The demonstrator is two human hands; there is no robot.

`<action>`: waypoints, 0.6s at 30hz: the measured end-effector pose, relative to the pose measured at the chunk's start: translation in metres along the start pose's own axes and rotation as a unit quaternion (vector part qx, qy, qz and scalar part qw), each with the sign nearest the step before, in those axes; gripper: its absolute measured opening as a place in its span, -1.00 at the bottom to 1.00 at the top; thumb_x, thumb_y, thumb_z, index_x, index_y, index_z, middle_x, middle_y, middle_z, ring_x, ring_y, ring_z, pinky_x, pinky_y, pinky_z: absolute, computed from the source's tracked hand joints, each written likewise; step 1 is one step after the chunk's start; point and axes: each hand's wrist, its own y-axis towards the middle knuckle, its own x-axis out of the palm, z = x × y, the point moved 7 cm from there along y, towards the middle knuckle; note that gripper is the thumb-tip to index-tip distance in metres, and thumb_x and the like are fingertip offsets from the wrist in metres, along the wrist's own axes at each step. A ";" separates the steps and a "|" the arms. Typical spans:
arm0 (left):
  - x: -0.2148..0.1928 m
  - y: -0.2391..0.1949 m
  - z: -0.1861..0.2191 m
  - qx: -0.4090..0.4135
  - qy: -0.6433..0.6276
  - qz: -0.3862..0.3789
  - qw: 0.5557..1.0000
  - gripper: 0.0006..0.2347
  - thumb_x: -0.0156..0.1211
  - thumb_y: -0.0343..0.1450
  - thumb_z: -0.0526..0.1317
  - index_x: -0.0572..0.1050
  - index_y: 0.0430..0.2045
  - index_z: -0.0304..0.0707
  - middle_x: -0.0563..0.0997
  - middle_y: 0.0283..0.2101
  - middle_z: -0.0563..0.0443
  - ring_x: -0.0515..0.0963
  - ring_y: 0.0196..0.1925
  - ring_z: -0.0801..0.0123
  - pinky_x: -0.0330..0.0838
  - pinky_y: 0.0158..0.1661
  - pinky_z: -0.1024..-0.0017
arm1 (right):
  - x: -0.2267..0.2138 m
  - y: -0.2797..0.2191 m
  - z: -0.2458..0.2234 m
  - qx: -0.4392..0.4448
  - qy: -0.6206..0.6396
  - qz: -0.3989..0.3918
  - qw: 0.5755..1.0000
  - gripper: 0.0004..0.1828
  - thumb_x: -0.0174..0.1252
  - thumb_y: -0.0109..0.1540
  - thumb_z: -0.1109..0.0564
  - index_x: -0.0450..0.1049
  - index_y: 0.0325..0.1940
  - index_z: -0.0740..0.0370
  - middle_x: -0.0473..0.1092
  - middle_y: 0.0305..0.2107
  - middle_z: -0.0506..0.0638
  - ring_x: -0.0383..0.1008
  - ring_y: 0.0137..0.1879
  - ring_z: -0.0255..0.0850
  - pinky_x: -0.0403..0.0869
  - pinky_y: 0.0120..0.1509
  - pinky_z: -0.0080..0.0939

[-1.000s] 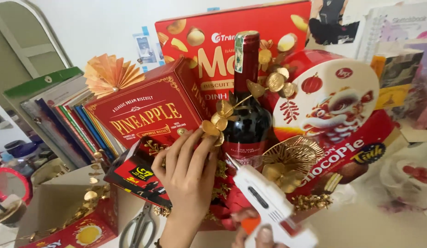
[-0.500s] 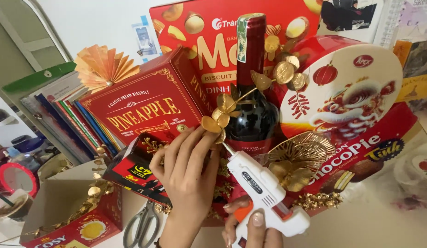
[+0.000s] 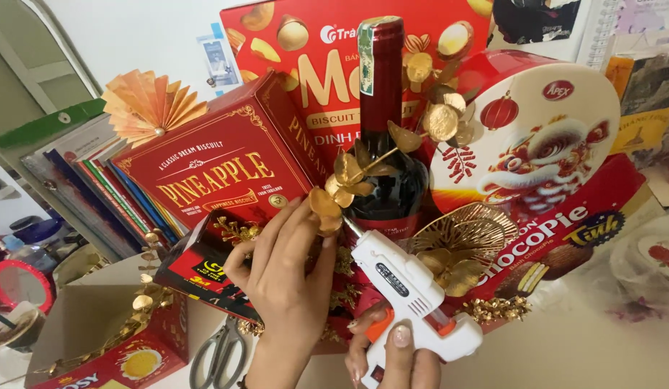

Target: Decorating a gift basket with wine and snacks using gold ornaments and a hot glue gun

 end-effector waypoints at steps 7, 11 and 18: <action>-0.003 0.002 0.006 0.035 0.004 0.023 0.999 -0.89 0.34 0.45 -0.36 0.56 -0.22 -0.17 0.72 -0.05 0.06 0.70 0.02 0.29 0.02 0.04 0.37 | -0.016 0.010 0.025 0.054 0.029 -0.063 0.996 -0.46 -0.02 0.28 -0.06 0.45 -0.36 0.60 0.22 -0.89 0.30 0.16 -0.83 -0.01 0.21 -0.78 -0.06; -0.001 -0.001 0.004 0.025 0.009 0.015 1.000 -0.88 0.37 0.45 -0.33 0.58 -0.19 -0.19 0.72 -0.04 0.06 0.70 0.03 0.29 0.04 0.05 0.36 | -0.017 0.013 0.025 0.042 0.028 -0.133 0.990 -0.51 -0.04 0.28 -0.06 0.46 -0.33 0.51 0.23 -0.92 0.27 0.17 -0.83 -0.01 0.25 -0.74 -0.08; -0.003 0.001 0.007 0.022 0.019 0.025 0.999 -0.85 0.41 0.46 -0.32 0.57 -0.15 -0.16 0.72 -0.04 0.10 0.70 0.01 0.33 0.03 0.05 0.39 | -0.006 -0.004 -0.001 0.003 0.003 -0.039 0.999 -0.52 -0.01 0.27 -0.05 0.47 -0.39 0.51 0.19 -0.91 0.25 0.09 -0.83 -0.06 0.16 -0.78 -0.12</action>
